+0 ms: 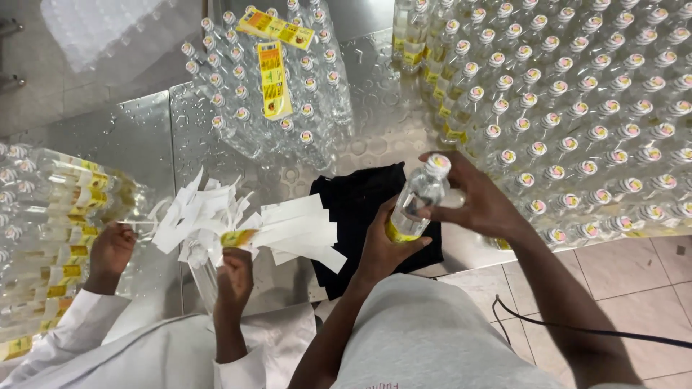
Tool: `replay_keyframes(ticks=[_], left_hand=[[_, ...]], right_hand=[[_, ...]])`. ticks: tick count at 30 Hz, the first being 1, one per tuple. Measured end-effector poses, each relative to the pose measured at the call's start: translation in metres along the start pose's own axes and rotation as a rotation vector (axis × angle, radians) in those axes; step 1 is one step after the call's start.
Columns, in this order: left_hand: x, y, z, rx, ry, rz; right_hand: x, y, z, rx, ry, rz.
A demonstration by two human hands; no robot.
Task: Manually applying adhesive labels to plastic water bottles on a production line table.
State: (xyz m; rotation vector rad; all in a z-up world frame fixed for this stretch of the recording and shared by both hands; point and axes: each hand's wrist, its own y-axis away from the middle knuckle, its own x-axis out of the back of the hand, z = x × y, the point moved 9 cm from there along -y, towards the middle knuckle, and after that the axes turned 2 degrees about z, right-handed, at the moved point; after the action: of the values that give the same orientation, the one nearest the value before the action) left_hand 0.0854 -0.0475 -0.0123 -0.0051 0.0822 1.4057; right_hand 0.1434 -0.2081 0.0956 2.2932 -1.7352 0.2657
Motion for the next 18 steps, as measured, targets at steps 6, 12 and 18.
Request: replay_keyframes(ticks=[6, 12, 18], left_hand=[[0.010, -0.032, -0.008, 0.132, -0.011, -0.197], [0.076, -0.021, -0.115, 0.393, -0.206, -0.039], [0.114, 0.007, -0.138, 0.551, -0.100, 0.196]], right_hand=[[0.042, -0.082, 0.030, -0.060, -0.072, 0.026], [0.062, -0.203, 0.009, 0.065, 0.516, 0.155], [0.063, -0.354, 0.138, 0.220, 0.992, 0.196]])
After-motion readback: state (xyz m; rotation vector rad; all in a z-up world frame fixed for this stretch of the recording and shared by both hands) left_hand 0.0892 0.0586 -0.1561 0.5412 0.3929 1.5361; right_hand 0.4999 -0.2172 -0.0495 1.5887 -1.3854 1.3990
